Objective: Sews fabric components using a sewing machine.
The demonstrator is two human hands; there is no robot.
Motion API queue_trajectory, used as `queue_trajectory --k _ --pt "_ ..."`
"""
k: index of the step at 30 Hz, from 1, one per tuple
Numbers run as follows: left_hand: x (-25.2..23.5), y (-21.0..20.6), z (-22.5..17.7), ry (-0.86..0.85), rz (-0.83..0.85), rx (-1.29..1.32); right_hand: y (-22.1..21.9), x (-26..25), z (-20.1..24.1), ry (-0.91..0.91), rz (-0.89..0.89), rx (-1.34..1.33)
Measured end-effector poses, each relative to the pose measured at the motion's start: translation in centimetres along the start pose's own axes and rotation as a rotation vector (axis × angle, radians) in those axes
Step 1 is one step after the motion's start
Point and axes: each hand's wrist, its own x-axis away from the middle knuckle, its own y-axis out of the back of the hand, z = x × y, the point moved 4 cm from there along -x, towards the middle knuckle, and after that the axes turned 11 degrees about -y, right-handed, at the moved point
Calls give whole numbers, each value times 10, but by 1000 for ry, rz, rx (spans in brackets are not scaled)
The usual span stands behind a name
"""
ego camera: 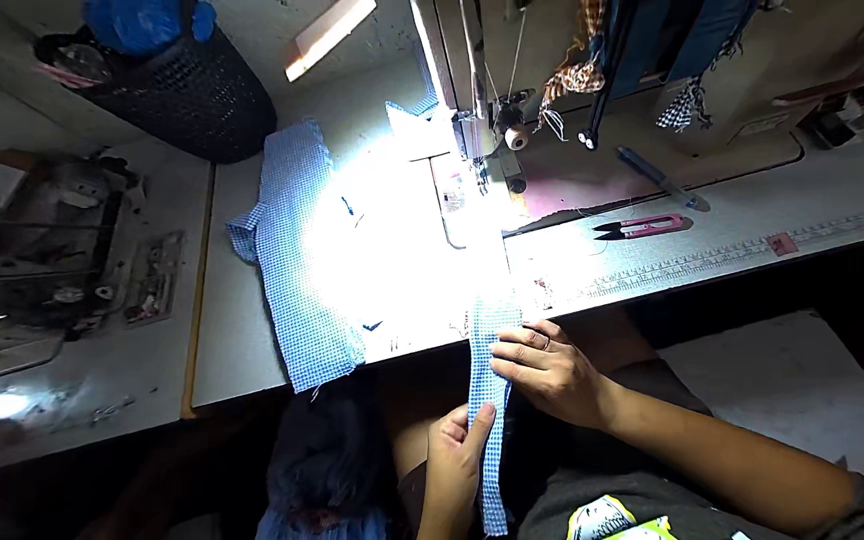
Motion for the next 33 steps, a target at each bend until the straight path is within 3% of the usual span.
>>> queue_trajectory --k 3,7,11,15,23,33 --pt "15 14 -21 -229 46 17 4 -2 -3 25 33 -106" --pt "-1 21 -55 -512 150 112 7 -7 -7 -53 41 -261" --pt "-29 13 -78 -585 21 290 7 -16 -10 -155 4 -355" --pt "-56 15 -96 -836 -166 105 9 -19 -13 -194 -7 -380" --pt "-65 23 -107 -766 -268 47 6 -20 -12 -254 -15 -390" --pt "-77 19 -117 -785 -180 -32 9 -19 -7 -259 -37 -342"
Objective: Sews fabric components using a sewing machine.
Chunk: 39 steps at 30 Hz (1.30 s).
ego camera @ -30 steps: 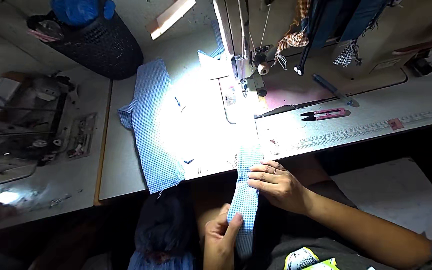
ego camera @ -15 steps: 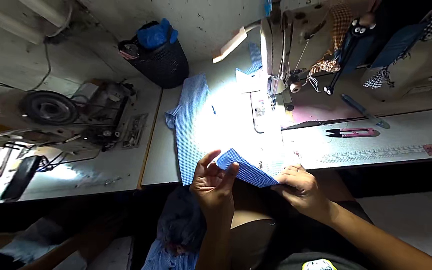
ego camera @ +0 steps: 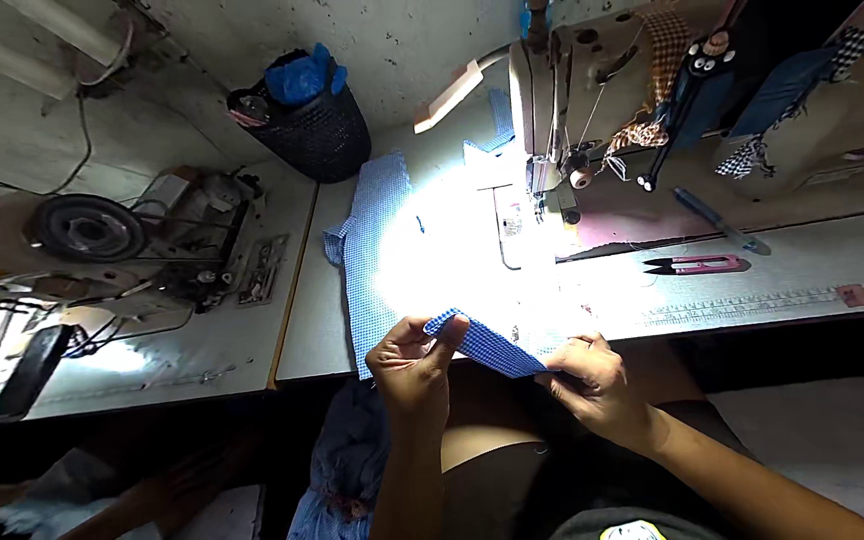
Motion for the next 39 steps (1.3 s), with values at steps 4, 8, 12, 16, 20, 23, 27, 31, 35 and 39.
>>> queue_trajectory --k 4,8,12,16,20,23,27,31,35,39 --pt "-16 -15 16 60 177 -82 -2 4 4 11 -17 35" --pt "-32 -55 54 -31 609 -198 -10 15 14 20 -20 -4" --pt "-28 -83 90 -63 1035 -429 -13 18 12 -32 -36 -34" --pt "-27 -75 95 -153 1059 -561 -16 16 16 5 0 -16" --pt "-25 -68 96 -215 1019 -550 -17 11 19 46 24 8" --pt "-24 -70 92 -222 1017 -558 -11 12 22 61 20 95" --pt "-21 -75 92 -257 1017 -571 -3 15 25 73 12 195" --pt "-21 -74 93 -277 997 -575 -7 14 24 87 12 202" --pt "-21 -72 93 -282 999 -621 -9 12 23 89 19 186" --pt "-23 -73 94 -270 1010 -647 -9 12 21 67 16 146"
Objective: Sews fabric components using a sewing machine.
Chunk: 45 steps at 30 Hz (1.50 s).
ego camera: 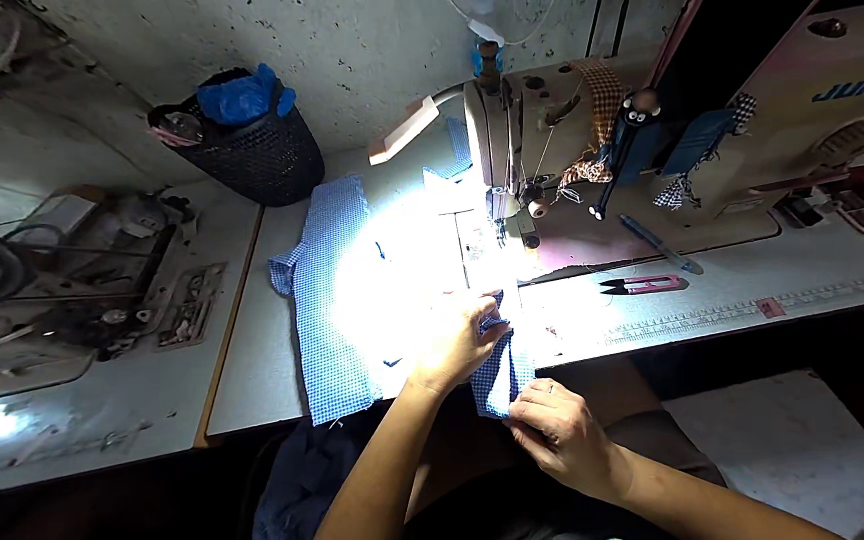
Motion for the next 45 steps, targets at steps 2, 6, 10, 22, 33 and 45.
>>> queue_trajectory --k 2,6,10,22,33,45 --pt "-2 -1 3 -20 -4 -6 0 -1 -2 -14 -14 -13" --pt "-10 -1 13 -28 14 -8 1 -6 -6 -44 -38 -39" --pt "-23 1 23 29 41 132 3 -17 -12 -83 -60 -26" --pt "-71 11 63 92 36 164 4 -71 -41 -222 -63 -7" --pt "-101 22 89 159 -2 29 3 -117 -63 -263 -15 -39" --pt "16 56 -13 110 -437 707 15 -140 -80 -169 38 41"
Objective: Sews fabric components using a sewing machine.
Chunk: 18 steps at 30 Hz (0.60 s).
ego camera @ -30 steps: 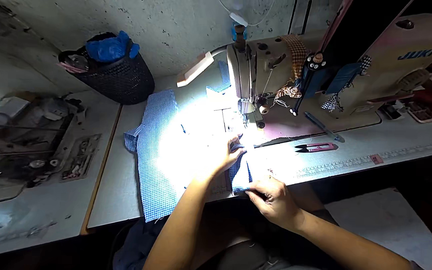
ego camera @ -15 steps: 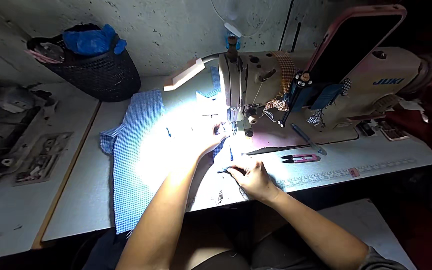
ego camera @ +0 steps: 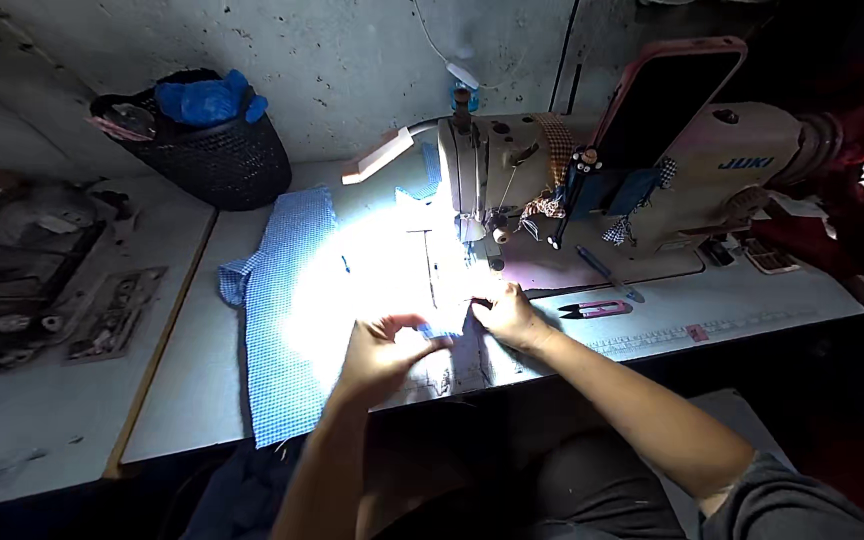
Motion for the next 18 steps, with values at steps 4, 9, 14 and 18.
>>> queue_trajectory --k 4,9,14,18 --pt "58 -31 13 62 95 -71 5 12 -5 68 82 45" --pt "60 -35 14 -199 -60 -185 9 43 10 143 76 -24" --pt "50 -36 9 -266 -148 -212 30 58 40 97 -17 -131" --pt "48 -35 7 -269 -173 -259 30 64 49 253 -64 -23"
